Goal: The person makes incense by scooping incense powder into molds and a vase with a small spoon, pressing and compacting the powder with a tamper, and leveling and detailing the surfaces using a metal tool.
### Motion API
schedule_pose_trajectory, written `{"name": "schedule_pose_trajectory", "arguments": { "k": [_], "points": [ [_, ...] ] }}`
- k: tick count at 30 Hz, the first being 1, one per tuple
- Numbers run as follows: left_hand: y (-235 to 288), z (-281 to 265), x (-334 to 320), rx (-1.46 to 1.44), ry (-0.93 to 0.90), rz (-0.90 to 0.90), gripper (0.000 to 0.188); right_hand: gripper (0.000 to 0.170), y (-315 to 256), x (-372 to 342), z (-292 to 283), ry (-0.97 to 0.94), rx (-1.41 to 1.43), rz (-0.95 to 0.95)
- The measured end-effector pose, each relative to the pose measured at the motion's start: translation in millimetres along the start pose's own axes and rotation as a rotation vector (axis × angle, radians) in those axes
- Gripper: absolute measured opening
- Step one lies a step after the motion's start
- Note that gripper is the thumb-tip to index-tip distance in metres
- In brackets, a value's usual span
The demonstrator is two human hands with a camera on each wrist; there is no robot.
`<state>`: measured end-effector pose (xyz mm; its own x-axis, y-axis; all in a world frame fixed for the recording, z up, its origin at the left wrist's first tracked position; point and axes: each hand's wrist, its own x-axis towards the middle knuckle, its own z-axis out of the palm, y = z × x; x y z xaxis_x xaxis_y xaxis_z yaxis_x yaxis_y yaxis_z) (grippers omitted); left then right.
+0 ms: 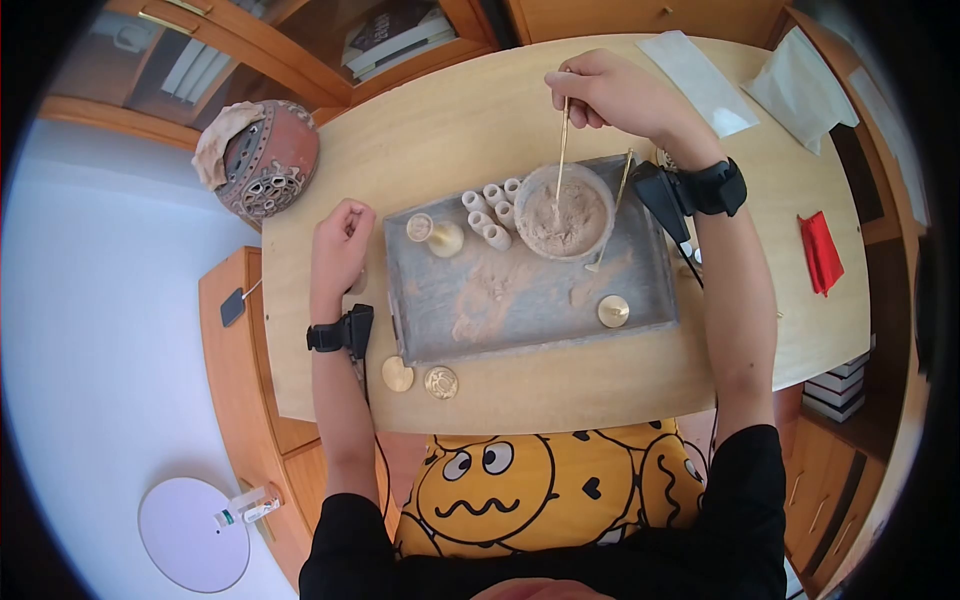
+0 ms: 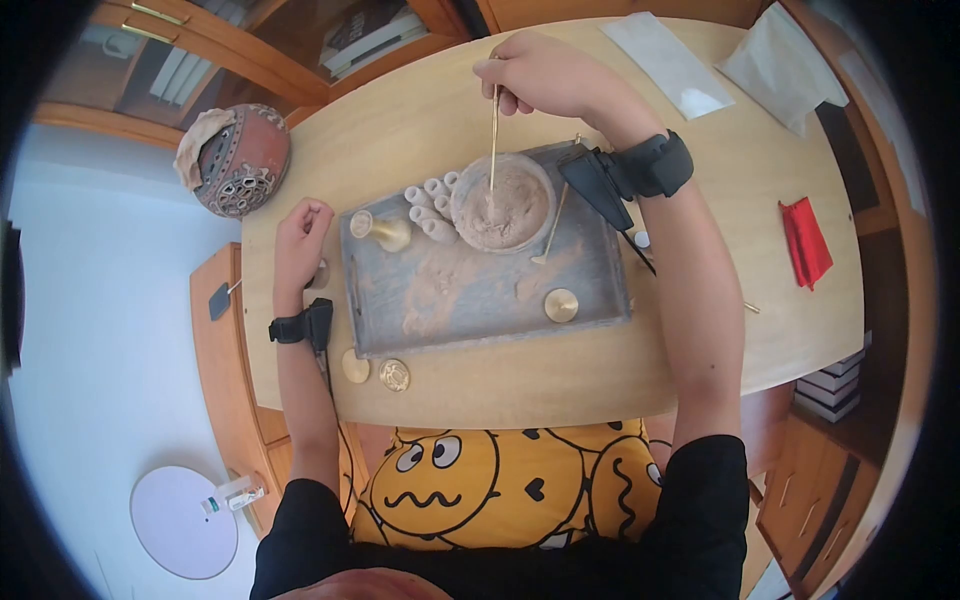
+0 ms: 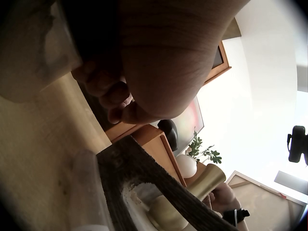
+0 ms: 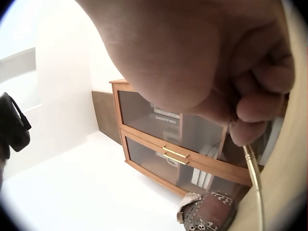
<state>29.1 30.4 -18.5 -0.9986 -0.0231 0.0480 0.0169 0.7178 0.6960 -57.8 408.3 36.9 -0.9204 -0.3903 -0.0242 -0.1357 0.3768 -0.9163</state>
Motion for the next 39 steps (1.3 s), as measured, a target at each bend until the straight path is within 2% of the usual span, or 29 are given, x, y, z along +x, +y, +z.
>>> {"name": "schedule_pose_trajectory", "arguments": {
  "k": [2, 4, 12, 14, 16, 18, 22, 24, 28, 30, 34, 36, 39],
  "points": [
    [-1.5, -0.1, 1.8, -0.001, 0.005, -0.005, 0.014, 0.035, -1.5, 1.0, -0.5, 0.026, 0.004, -0.006],
    [-8.6, 2.9, 3.8, -0.021, 0.038, 0.078, 0.017, 0.036, 0.1, 1.6, -1.0, 0.055, 0.007, -0.006],
    [-3.3, 3.3, 1.9, -0.043, 0.037, 0.060, 0.017, 0.035, -5.6, -0.4, 2.6, 0.225, 0.047, -0.082],
    [-2.5, 1.5, 1.9, -0.036, 0.042, 0.073, 0.018, 0.036, -1.0, 4.4, 3.2, 0.228, 0.062, -0.080],
    [-0.9, -0.8, 1.4, 0.000, -0.011, 0.002, 0.016, 0.037, 2.9, 6.5, 2.0, 0.234, 0.074, -0.076],
    [-4.1, -0.3, 1.8, -0.005, -0.011, 0.005, 0.016, 0.038, 2.4, 6.4, 4.0, 0.270, 0.039, -0.125],
    [-3.7, -0.4, 2.1, -0.011, -0.010, 0.011, 0.016, 0.040, -3.3, 3.4, 9.1, 0.292, 0.011, -0.102],
    [-6.2, 0.6, 2.5, -0.024, -0.009, 0.025, 0.016, 0.040, -5.7, 3.0, 12.1, 0.313, -0.094, -0.156],
    [-3.3, -0.8, 1.7, -0.016, -0.008, 0.014, 0.015, 0.040, -17.8, -4.8, 16.2, 0.318, -0.126, -0.147],
    [-4.1, 0.1, 2.4, -0.019, -0.010, 0.016, 0.016, 0.040, -16.3, -3.4, 19.4, 0.323, -0.128, -0.246],
    [-3.4, -0.1, 1.4, -0.018, -0.006, 0.028, 0.016, 0.039, -28.4, -12.2, 24.2, 0.334, -0.194, -0.305],
    [0.0, -0.3, 1.3, -0.015, -0.011, 0.018, 0.016, 0.037, -36.7, -18.7, 26.6, 0.380, -0.358, -0.334],
    [1.8, -1.7, -0.4, -0.014, -0.013, -0.003, 0.016, 0.035, -42.0, -24.2, 30.1, 0.405, -0.430, -0.405]
  ]
}}
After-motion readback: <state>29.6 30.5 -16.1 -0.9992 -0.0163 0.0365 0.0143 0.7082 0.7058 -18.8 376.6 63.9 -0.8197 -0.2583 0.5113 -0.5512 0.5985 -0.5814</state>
